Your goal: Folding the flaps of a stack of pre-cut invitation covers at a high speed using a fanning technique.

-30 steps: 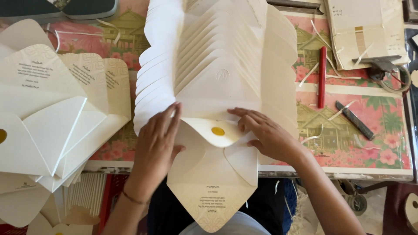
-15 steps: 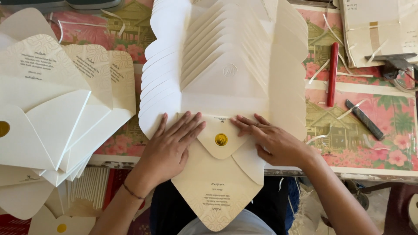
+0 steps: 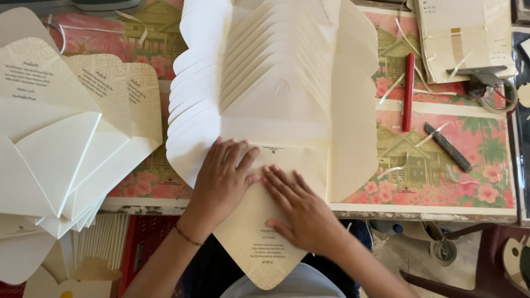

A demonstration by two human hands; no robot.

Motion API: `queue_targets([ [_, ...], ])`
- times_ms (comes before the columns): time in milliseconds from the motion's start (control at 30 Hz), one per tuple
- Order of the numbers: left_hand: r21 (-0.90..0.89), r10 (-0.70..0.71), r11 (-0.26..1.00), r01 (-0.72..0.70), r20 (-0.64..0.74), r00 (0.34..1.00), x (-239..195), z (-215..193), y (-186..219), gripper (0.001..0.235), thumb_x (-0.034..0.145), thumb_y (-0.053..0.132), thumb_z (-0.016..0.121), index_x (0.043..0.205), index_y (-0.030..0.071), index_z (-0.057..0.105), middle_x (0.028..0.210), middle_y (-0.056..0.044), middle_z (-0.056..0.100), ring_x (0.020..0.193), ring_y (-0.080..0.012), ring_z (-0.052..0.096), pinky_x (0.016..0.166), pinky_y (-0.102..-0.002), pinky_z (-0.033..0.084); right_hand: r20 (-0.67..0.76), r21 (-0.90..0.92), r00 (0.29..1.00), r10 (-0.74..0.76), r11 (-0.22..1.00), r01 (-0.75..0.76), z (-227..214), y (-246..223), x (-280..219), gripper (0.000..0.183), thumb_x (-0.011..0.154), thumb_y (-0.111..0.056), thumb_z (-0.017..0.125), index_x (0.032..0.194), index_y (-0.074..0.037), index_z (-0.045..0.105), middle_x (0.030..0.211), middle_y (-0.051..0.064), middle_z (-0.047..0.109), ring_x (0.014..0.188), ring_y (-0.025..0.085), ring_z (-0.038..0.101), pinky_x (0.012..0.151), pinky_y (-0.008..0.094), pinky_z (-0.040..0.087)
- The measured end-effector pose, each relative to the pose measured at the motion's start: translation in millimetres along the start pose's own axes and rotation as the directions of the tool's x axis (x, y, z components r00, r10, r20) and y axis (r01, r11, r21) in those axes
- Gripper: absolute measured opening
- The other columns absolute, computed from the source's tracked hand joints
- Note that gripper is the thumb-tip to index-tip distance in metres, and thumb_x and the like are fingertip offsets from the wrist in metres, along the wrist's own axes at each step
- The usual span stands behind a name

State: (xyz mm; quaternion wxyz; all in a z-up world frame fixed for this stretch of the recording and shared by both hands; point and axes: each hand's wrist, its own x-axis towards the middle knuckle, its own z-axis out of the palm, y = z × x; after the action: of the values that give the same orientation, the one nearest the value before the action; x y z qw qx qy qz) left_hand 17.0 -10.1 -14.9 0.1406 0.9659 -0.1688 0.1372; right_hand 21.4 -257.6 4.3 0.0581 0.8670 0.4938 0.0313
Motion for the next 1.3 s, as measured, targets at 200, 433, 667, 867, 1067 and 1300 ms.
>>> queue_targets([
  [200,-0.013,0.055,0.998,-0.054,0.135,0.989,11.0,-9.7,-22.1,0.093,0.065,0.063,0.100,0.131,0.014,0.057,0.109,-0.006,0.057,0.098,-0.0242,0.057,0.086,-0.039,0.049,0.147,0.866,0.988,-0.049,0.489,-0.105,-55.8,16.0,-17.2,0.062,0.112,-0.039,0.051,0.166,-0.011,0.041,0.172,0.014,0.046,0.158,0.038,0.043,0.126,0.055,0.036],
  [433,-0.680,-0.562,0.617,0.396,-0.029,0.827,-44.7,-97.1,-36.7,0.053,0.100,0.040,0.070,0.142,0.009,0.060,0.098,0.001,0.060,0.088,-0.0119,0.060,0.079,-0.025,0.049,-0.262,0.742,0.839,0.478,0.655,-0.142,-41.8,45.8,-59.2,0.039,0.108,-0.010,0.058,0.145,-0.002,0.061,0.142,0.018,0.070,0.131,0.032,0.070,0.111,0.046,0.057],
  [667,-0.731,-0.668,0.662,0.165,-0.476,0.572,-91.8,-132.1,-64.0,0.048,0.124,-0.015,0.040,0.167,-0.002,0.025,0.170,-0.033,0.038,0.159,-0.0446,0.041,0.140,-0.056,0.037,0.011,0.317,0.995,-0.098,0.944,0.089,-7.5,8.4,-46.0,0.143,0.073,-0.081,0.094,0.177,-0.018,0.018,0.185,0.008,0.016,0.171,0.026,0.008,0.138,0.052,0.000],
  [867,-0.042,-0.417,0.841,0.540,-0.686,0.596,-80.5,-120.3,-41.7,0.037,0.129,-0.002,0.053,0.161,-0.013,0.038,0.163,-0.034,0.046,0.129,-0.0522,0.056,0.105,-0.058,0.050,-0.139,0.613,0.990,-0.027,0.783,0.107,-18.8,-1.6,-55.1,0.052,0.101,-0.001,0.062,0.153,-0.009,0.060,0.160,0.009,0.063,0.150,0.027,0.057,0.129,0.056,0.033],
  [1067,-0.036,-0.243,0.970,0.241,-0.157,0.957,-29.4,-49.1,-5.0,0.038,0.100,0.004,0.077,0.138,0.004,0.073,0.124,-0.013,0.066,0.110,-0.0286,0.065,0.093,-0.043,0.060,0.128,0.878,0.987,0.096,0.451,-0.158,-31.7,37.1,-63.6,0.070,0.096,-0.055,0.069,0.145,-0.006,0.067,0.145,0.014,0.072,0.134,0.030,0.070,0.114,0.045,0.052],
  [1300,0.166,-0.253,0.948,0.273,-0.132,0.958,-21.4,8.5,-26.1,0.037,0.099,0.023,0.078,0.136,0.015,0.077,0.115,-0.004,0.064,0.097,-0.0219,0.064,0.072,-0.037,0.055,-0.139,0.483,0.652,0.746,0.625,-0.613,48.4,80.4,-39.6,0.041,0.097,-0.023,0.084,0.136,-0.013,0.077,0.120,0.007,0.066,0.094,0.027,0.076,0.086,0.043,0.065],
])
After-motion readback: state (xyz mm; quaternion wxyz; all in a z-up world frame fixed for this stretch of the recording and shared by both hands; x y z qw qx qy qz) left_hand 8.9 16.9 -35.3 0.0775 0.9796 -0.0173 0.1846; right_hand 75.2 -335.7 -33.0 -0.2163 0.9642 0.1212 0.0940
